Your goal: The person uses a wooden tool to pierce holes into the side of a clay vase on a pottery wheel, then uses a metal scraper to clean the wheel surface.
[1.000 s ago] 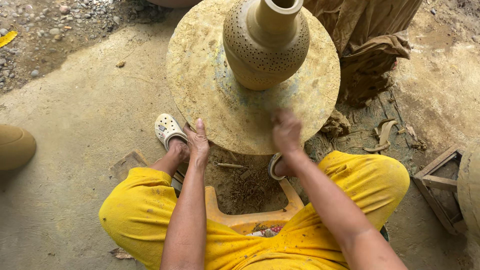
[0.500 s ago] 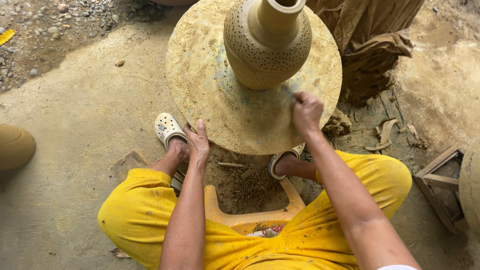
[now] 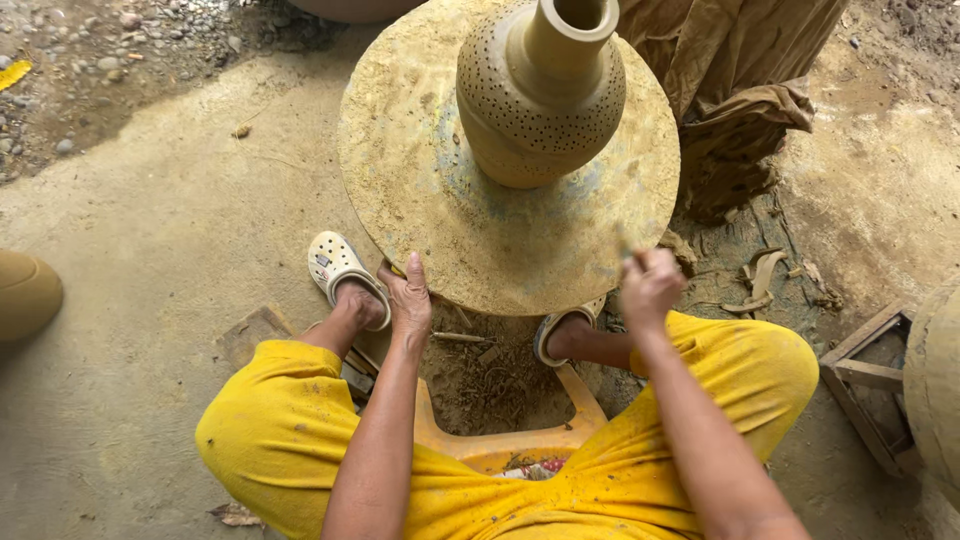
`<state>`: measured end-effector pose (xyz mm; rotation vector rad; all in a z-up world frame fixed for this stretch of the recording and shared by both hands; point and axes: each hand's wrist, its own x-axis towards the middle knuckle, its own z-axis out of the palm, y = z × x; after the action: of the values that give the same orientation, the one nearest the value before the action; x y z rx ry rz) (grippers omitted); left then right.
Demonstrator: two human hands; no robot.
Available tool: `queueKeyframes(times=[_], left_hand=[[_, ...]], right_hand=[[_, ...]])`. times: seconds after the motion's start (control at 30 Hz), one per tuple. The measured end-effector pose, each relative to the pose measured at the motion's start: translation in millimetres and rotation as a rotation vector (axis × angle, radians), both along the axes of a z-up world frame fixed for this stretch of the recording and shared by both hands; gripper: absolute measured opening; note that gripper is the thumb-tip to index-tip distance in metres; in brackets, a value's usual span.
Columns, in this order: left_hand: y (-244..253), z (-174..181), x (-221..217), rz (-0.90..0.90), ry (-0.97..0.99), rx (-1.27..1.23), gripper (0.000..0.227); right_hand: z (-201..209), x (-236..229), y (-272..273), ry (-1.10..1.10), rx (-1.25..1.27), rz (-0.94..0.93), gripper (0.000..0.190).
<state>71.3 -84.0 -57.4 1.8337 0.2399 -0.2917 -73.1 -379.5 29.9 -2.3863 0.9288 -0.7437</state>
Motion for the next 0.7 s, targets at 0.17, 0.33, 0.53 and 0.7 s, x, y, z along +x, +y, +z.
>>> queueKeyframes(times=[0.17, 0.33, 0.53, 0.7], left_hand=[[-2, -13, -11, -0.019, -0.005, -0.054, 0.122], [13, 6, -2, -0.049, -0.003, -0.017, 0.14], [6, 24, -17, -0.126, 0.019, -0.121, 0.141], [0, 25, -28, -0.073, 0.154, -0.093, 0.145]], right_hand=[[-31, -21, 111, -0.082, -0.065, 0.442, 0.012], [-8, -7, 52, 0.02, 0.225, 0.166, 0.009], [-6, -9, 74, -0.077, -0.001, 0.299, 0.006], [-51, -14, 123, 0.026, 0.145, 0.361, 0.013]])
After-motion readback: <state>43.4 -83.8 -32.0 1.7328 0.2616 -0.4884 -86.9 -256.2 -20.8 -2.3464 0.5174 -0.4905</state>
